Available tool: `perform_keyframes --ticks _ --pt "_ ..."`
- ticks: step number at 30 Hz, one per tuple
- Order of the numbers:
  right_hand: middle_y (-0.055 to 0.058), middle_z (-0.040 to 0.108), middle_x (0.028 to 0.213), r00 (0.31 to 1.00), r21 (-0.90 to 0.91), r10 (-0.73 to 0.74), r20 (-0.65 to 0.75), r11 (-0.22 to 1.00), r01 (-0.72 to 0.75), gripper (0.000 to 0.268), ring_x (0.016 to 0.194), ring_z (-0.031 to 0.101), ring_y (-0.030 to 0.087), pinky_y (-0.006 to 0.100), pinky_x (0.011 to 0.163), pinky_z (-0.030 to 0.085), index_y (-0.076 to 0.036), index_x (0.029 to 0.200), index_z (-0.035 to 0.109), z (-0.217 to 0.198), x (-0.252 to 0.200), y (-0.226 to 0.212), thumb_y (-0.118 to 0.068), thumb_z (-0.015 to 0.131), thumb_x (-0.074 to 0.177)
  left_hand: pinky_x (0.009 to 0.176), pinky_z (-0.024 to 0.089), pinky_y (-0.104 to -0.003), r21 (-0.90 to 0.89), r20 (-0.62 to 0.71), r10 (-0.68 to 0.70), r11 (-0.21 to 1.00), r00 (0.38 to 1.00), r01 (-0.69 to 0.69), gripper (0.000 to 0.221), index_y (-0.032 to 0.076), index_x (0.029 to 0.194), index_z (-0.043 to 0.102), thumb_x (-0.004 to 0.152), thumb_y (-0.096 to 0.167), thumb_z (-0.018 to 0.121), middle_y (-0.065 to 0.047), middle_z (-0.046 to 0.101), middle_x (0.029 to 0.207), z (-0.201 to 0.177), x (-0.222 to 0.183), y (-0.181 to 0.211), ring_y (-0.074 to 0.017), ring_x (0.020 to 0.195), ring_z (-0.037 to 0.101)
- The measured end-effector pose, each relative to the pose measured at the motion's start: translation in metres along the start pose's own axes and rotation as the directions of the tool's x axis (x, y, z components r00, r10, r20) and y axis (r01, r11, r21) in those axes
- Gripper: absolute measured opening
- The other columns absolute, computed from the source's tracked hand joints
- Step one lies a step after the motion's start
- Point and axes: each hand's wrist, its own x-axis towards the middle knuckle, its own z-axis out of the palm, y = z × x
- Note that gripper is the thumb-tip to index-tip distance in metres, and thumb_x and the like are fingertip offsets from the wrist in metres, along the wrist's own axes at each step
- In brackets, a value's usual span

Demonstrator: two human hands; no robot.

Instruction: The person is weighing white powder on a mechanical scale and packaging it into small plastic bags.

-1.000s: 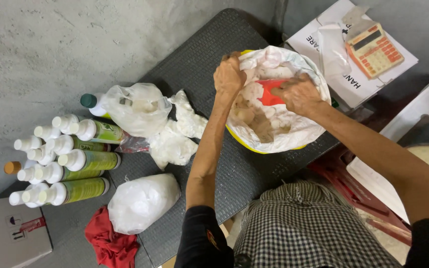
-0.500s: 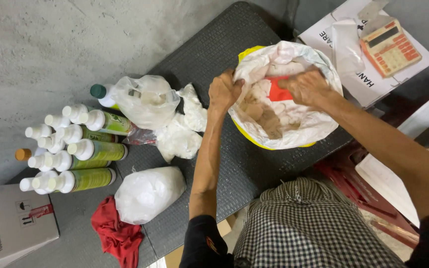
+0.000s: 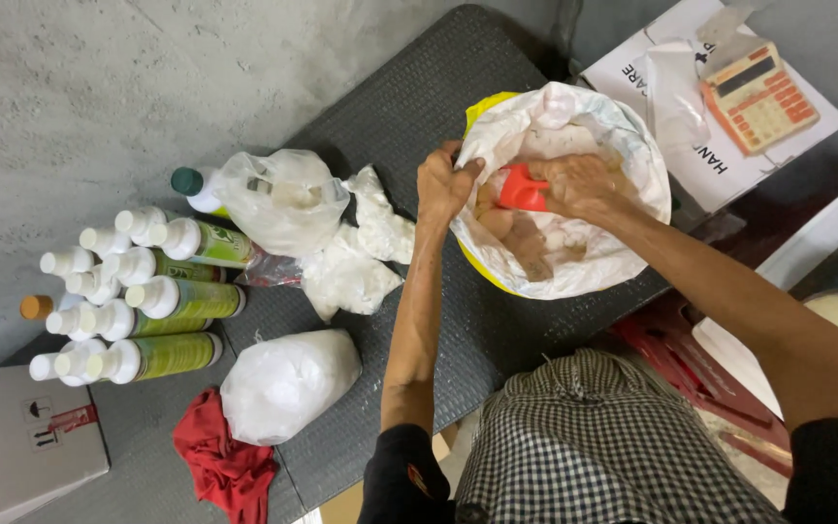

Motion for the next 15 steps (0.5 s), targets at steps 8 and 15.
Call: perform_keyframes --ticks 8,15 --pt "0.015 0.075 0.081 0.988 0.150 0.146 0.043 0.977 -0.151 0.050 0.068 0.071 0.029 0.044 0.063 0.056 -0.025 0.130 0.068 -0.009 0.002 -0.020 -0.048 0.068 0.086 0.085 0.058 -0.037 -0.074 0.018 -0.069 0.995 0.997 0.070 0.045 0.002 0.115 0.074 0.079 0.028 0.077 -0.021 0.078 0.100 0.001 -0.004 0.002 -0.0306 0.094 0.078" --pt "0.013 0.077 0.091 0.990 0.225 0.059 -0.128 0.974 -0.029 0.049 0.076 0.072 0.026 0.042 0.067 0.056 -0.015 0.124 0.071 0.044 0.027 0.014 -0.033 0.071 0.079 0.084 0.058 -0.036 -0.128 0.029 -0.060 0.990 0.998 0.063 0.047 0.000 0.118 0.072 0.080 0.027 0.076 -0.021 0.078 0.101 0.000 -0.012 0.011 -0.0299 0.093 0.078"
